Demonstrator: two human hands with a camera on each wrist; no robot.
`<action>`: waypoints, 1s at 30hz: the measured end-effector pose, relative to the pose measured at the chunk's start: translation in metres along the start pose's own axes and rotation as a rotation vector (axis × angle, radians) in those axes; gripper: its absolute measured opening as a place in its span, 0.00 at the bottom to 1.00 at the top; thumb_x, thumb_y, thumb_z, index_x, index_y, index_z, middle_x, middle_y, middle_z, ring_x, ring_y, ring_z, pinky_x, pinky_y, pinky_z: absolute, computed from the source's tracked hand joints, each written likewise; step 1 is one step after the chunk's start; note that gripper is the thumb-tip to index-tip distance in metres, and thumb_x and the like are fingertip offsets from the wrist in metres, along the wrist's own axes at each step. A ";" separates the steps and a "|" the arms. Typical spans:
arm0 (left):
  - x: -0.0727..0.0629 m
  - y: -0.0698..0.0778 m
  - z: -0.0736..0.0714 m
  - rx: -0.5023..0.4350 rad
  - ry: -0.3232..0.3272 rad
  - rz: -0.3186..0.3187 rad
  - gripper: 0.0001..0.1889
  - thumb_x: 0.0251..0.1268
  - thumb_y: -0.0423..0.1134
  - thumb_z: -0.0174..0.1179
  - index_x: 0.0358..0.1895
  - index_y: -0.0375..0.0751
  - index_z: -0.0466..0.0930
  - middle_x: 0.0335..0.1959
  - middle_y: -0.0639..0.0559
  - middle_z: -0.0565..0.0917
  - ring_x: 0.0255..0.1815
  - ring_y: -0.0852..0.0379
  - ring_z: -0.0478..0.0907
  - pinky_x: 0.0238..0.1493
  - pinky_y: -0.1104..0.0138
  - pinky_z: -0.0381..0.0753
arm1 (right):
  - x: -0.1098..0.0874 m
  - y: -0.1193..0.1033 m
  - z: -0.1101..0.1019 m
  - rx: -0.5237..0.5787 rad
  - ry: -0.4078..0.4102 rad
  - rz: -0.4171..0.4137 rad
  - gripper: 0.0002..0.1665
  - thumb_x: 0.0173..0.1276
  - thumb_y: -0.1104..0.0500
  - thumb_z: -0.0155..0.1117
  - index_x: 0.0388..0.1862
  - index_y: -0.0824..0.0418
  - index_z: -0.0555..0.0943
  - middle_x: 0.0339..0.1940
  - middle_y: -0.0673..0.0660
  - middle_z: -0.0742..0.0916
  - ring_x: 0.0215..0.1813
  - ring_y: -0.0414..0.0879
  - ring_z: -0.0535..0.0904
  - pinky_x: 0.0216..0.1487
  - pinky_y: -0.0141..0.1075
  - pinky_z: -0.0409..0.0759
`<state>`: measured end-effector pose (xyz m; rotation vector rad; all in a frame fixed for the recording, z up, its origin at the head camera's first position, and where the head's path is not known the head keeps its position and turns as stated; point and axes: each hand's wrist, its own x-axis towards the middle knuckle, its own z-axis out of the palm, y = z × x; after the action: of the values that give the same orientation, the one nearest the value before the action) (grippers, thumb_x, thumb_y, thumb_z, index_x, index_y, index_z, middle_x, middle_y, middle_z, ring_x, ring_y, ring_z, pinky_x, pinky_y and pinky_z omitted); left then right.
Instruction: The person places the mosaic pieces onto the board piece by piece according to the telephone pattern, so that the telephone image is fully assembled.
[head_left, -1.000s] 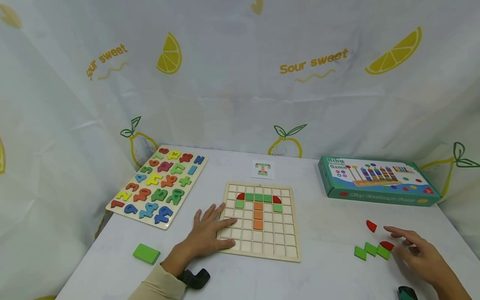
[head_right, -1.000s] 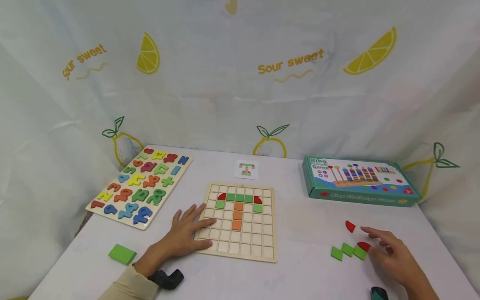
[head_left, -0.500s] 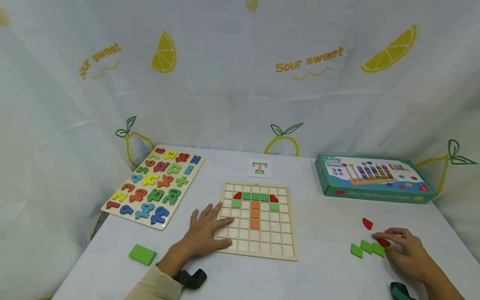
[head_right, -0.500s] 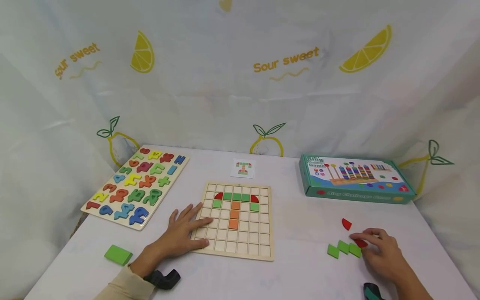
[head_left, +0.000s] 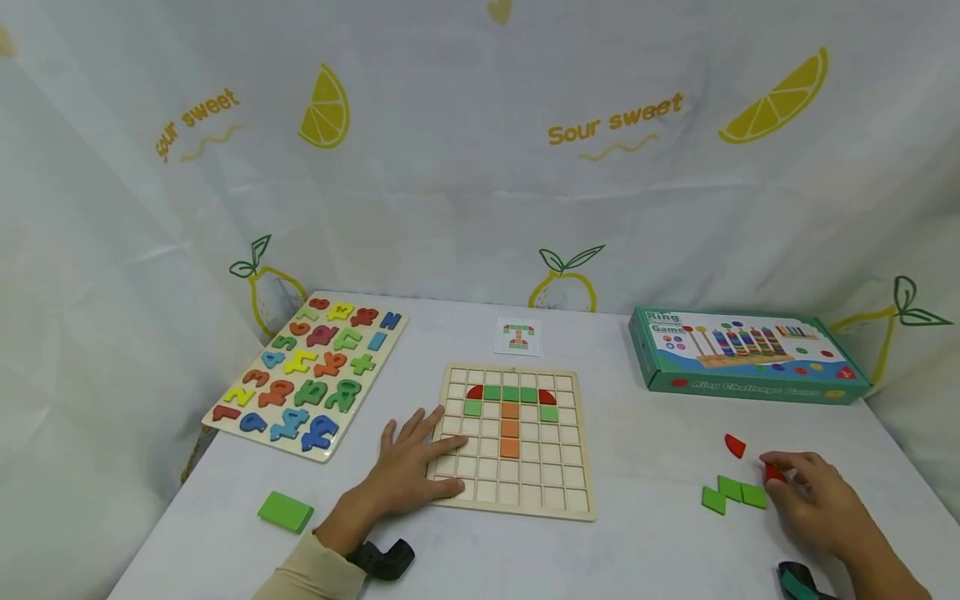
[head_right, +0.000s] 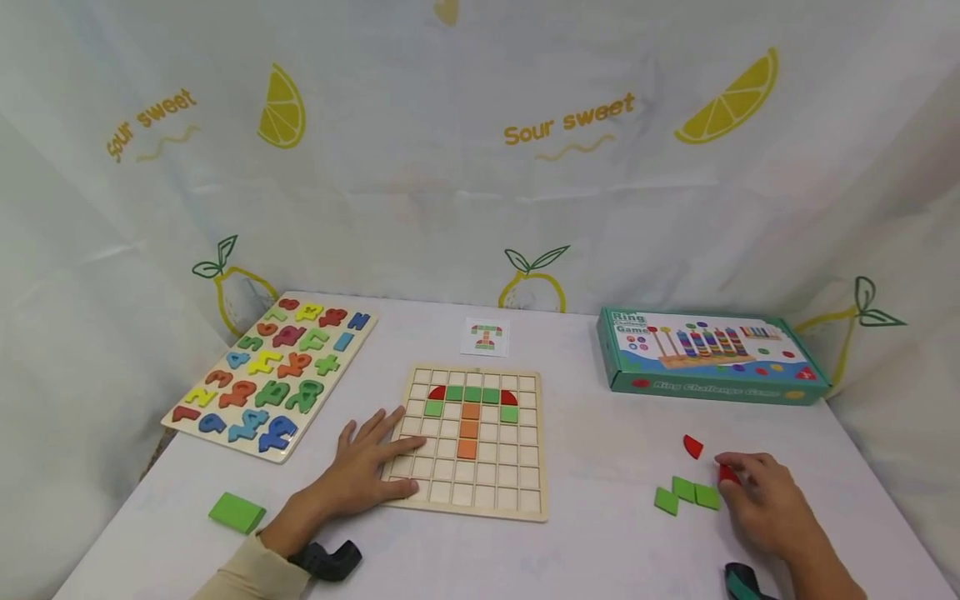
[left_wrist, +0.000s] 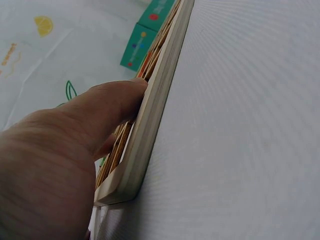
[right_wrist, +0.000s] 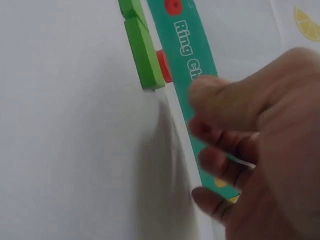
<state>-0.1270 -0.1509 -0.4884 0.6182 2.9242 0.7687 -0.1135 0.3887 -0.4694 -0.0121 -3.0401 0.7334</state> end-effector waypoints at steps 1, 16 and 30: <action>0.000 0.000 0.000 0.000 -0.002 0.000 0.34 0.55 0.69 0.58 0.65 0.61 0.75 0.76 0.47 0.54 0.75 0.41 0.43 0.64 0.36 0.32 | -0.001 -0.002 -0.001 -0.007 0.024 -0.002 0.19 0.63 0.70 0.63 0.53 0.74 0.75 0.44 0.70 0.76 0.44 0.65 0.68 0.41 0.62 0.73; 0.001 -0.003 0.003 0.015 0.009 0.008 0.35 0.55 0.71 0.57 0.65 0.62 0.75 0.76 0.47 0.54 0.75 0.40 0.44 0.63 0.35 0.34 | -0.010 -0.077 -0.017 0.049 0.381 -0.312 0.21 0.54 0.71 0.73 0.49 0.68 0.82 0.42 0.60 0.81 0.43 0.43 0.69 0.27 0.20 0.71; 0.000 -0.003 0.004 0.020 0.006 0.007 0.35 0.55 0.72 0.56 0.65 0.63 0.74 0.76 0.48 0.53 0.75 0.41 0.43 0.63 0.36 0.33 | -0.008 -0.145 -0.014 0.211 0.369 -0.495 0.24 0.54 0.70 0.74 0.52 0.65 0.82 0.45 0.52 0.81 0.44 0.36 0.70 0.40 0.16 0.69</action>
<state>-0.1278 -0.1518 -0.4931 0.6287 2.9399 0.7446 -0.1063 0.2657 -0.3909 0.5226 -2.4517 0.8766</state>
